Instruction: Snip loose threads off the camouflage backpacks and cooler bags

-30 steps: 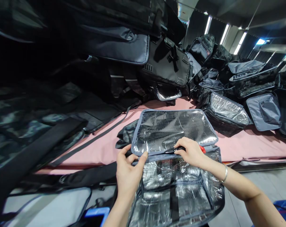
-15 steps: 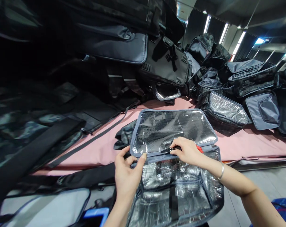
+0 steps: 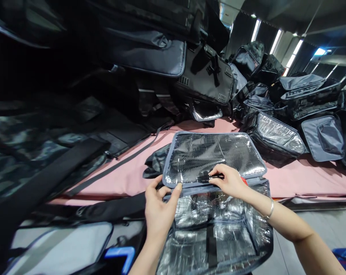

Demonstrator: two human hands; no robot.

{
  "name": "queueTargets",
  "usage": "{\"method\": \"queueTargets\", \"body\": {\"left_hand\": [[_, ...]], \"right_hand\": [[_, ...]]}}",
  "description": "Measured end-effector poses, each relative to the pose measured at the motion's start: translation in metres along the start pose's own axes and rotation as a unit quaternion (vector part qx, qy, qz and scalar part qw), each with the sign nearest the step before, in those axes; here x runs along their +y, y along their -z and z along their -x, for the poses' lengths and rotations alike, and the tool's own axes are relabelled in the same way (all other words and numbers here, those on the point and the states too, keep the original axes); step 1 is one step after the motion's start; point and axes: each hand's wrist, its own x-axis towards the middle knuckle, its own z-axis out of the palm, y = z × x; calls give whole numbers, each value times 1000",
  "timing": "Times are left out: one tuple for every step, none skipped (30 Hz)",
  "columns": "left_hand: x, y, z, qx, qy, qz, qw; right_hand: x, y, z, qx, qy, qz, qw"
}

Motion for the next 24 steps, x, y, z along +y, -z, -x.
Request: {"method": "queueTargets", "body": {"left_hand": [[-1,0,0,-1,-1,5,1000],[-1,0,1,1,0,9,1000],[-2,0,2,4,2,16,1000],[-2,0,3,9,8,29,1000],[-2,1,5,16,17,47,999],[-2,1,6,23,29,68,997],[-2,0,7,28,42,90,995],[-2,0,8,29,55,110,992],[-2,0,8,26,63,126,990],[-1,-1,8,24,66,134,989],[-1,-2,8,22,62,133,989],[-1,-3,8,22,54,127,990],[-1,-4,8,24,44,118,992],[-2,-4,7,27,34,109,993],[-2,-5,7,28,25,102,994],[-2,-5,6,27,20,98,995],[-2,-5,6,24,16,98,995],[-3,-4,6,21,14,99,995],[-3,-3,6,18,12,99,995],[-3,-2,6,16,12,98,995],[-3,-1,6,15,13,96,995],[-2,1,6,13,16,91,996],[-1,2,6,9,20,82,996],[0,3,6,3,24,69,997]], "right_hand": [[1,1,0,-8,8,5,1000],[2,1,0,-16,16,12,1000],[2,2,0,-22,24,15,999],[3,3,0,-22,27,12,999],[3,3,-1,-14,25,0,1000],[2,3,-3,-4,19,-19,1000],[1,2,-6,3,13,-38,999],[-2,1,-9,7,8,-52,999],[-7,-1,-13,6,8,-58,998],[-13,-4,-17,1,12,-54,998],[-21,-8,-22,-7,21,-40,999],[-29,-13,-27,-15,32,-19,999],[-38,-18,-32,-23,43,7,999],[-47,-24,-38,-33,52,35,997],[-55,-30,-43,-44,58,66,995],[-62,-35,-48,-58,62,96,992],[-67,-40,-52,-76,62,118,988],[-71,-44,-56,-94,61,131,985],[-73,-47,-59,-111,60,134,983],[-73,-50,-61,-123,59,128,982],[-72,-51,-63,-133,57,116,983],[-69,-52,-64,-139,56,103,983],[-65,-52,-66,-143,54,91,984],[-61,-52,-67,-147,52,79,985]]}}
